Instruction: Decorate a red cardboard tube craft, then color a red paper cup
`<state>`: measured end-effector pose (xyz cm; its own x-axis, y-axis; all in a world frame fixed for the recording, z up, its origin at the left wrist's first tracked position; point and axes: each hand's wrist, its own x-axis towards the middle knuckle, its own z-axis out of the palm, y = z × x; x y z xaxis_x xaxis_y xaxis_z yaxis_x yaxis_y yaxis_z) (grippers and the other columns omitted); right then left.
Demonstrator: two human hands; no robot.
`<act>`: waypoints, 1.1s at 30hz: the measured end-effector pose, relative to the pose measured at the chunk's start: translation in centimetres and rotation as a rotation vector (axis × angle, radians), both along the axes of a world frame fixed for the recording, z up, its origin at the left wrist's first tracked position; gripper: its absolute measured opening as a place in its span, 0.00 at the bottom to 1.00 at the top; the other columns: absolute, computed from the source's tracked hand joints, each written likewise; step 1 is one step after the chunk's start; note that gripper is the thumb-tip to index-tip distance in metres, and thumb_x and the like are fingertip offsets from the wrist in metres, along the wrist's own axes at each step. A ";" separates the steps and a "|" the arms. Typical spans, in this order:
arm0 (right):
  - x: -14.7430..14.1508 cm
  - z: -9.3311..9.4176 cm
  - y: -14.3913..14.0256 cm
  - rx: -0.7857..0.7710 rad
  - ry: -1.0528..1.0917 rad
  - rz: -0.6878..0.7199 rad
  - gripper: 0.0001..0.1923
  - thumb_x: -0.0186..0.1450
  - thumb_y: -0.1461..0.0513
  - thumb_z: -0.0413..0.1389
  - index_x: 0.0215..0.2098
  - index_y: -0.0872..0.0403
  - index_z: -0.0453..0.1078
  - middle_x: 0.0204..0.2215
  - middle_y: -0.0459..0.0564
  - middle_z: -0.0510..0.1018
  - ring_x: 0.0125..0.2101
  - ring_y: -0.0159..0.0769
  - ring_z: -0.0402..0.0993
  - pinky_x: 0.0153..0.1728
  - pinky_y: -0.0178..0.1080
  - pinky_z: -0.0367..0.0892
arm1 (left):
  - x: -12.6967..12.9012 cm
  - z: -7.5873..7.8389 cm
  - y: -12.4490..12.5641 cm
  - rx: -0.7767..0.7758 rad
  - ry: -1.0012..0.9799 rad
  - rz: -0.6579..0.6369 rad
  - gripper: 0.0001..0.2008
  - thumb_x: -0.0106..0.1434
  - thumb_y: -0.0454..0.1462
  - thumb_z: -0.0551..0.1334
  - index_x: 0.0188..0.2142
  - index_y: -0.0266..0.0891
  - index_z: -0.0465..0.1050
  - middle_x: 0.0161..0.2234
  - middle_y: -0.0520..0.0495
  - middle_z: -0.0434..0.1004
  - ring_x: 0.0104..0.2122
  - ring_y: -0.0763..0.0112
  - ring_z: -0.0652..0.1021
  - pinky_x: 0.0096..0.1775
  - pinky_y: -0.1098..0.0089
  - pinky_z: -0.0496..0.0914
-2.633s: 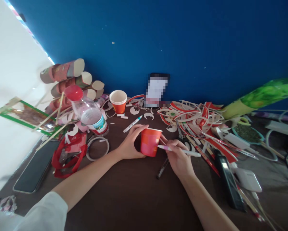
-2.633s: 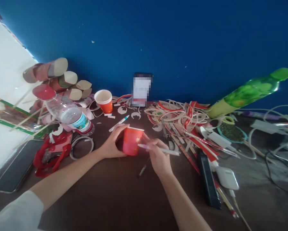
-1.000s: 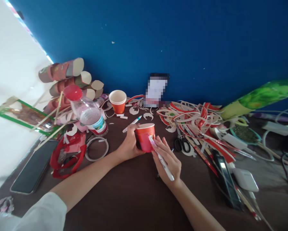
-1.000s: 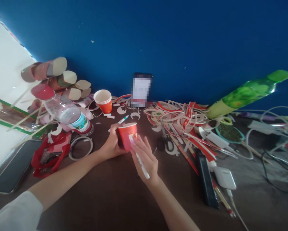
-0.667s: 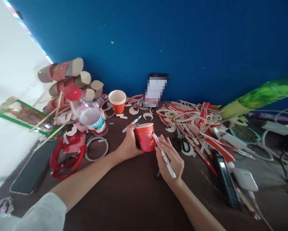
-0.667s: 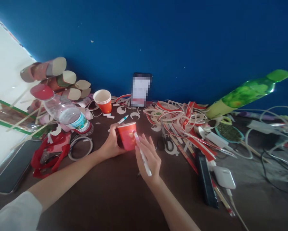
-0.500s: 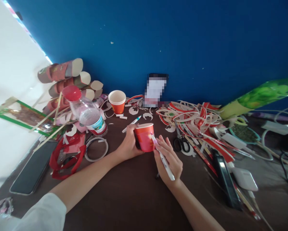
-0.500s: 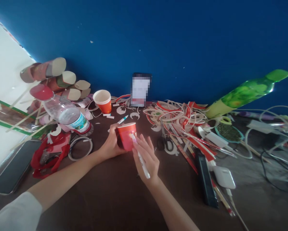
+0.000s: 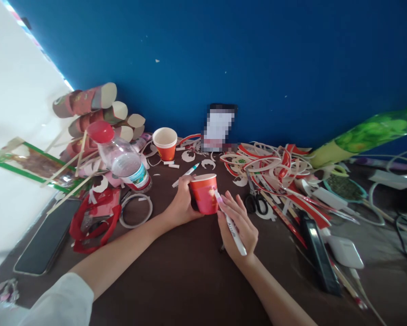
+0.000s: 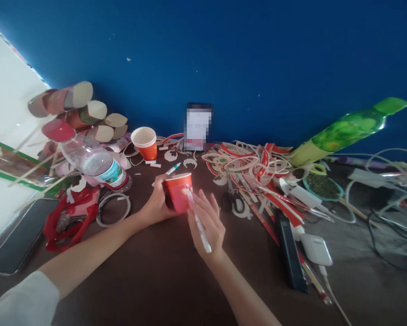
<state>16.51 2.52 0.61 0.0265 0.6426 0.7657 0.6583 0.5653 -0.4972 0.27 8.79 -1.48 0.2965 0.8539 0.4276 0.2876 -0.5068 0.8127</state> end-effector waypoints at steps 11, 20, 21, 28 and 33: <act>0.0 -0.1 -0.1 -0.032 0.011 -0.040 0.19 0.61 0.71 0.59 0.48 0.50 0.73 0.43 0.53 0.83 0.47 0.46 0.79 0.54 0.55 0.70 | 0.0 -0.1 0.0 -0.065 -0.009 0.009 0.48 0.40 0.41 0.76 0.53 0.42 0.47 0.51 0.37 0.56 0.54 0.46 0.67 0.54 0.46 0.65; -0.1 -0.4 0.0 -0.046 0.014 -0.033 0.18 0.61 0.70 0.59 0.48 0.49 0.74 0.44 0.52 0.82 0.47 0.46 0.79 0.55 0.54 0.69 | 0.0 -0.1 0.0 -0.102 -0.029 -0.003 0.48 0.40 0.40 0.75 0.53 0.42 0.46 0.51 0.38 0.56 0.53 0.47 0.67 0.52 0.48 0.66; 0.0 -0.4 0.0 -0.050 0.025 -0.047 0.18 0.61 0.70 0.58 0.48 0.49 0.74 0.44 0.52 0.82 0.47 0.46 0.79 0.55 0.54 0.69 | 0.0 -0.1 0.0 -0.104 -0.030 0.001 0.48 0.40 0.39 0.76 0.53 0.42 0.46 0.50 0.38 0.56 0.53 0.47 0.67 0.52 0.48 0.66; -0.2 -0.5 -0.1 0.003 -0.022 0.038 0.17 0.61 0.70 0.59 0.47 0.48 0.74 0.43 0.50 0.83 0.46 0.45 0.79 0.56 0.55 0.67 | 0.1 -0.3 0.1 -0.110 -0.050 -0.015 0.49 0.40 0.39 0.76 0.54 0.42 0.46 0.51 0.38 0.57 0.53 0.48 0.67 0.53 0.48 0.65; -0.1 -0.4 0.0 -0.050 0.011 -0.056 0.16 0.62 0.68 0.58 0.47 0.49 0.74 0.43 0.52 0.83 0.47 0.46 0.79 0.55 0.55 0.68 | 0.1 -0.3 0.1 -0.126 -0.049 0.001 0.48 0.40 0.38 0.76 0.54 0.42 0.47 0.51 0.38 0.58 0.53 0.48 0.68 0.53 0.48 0.65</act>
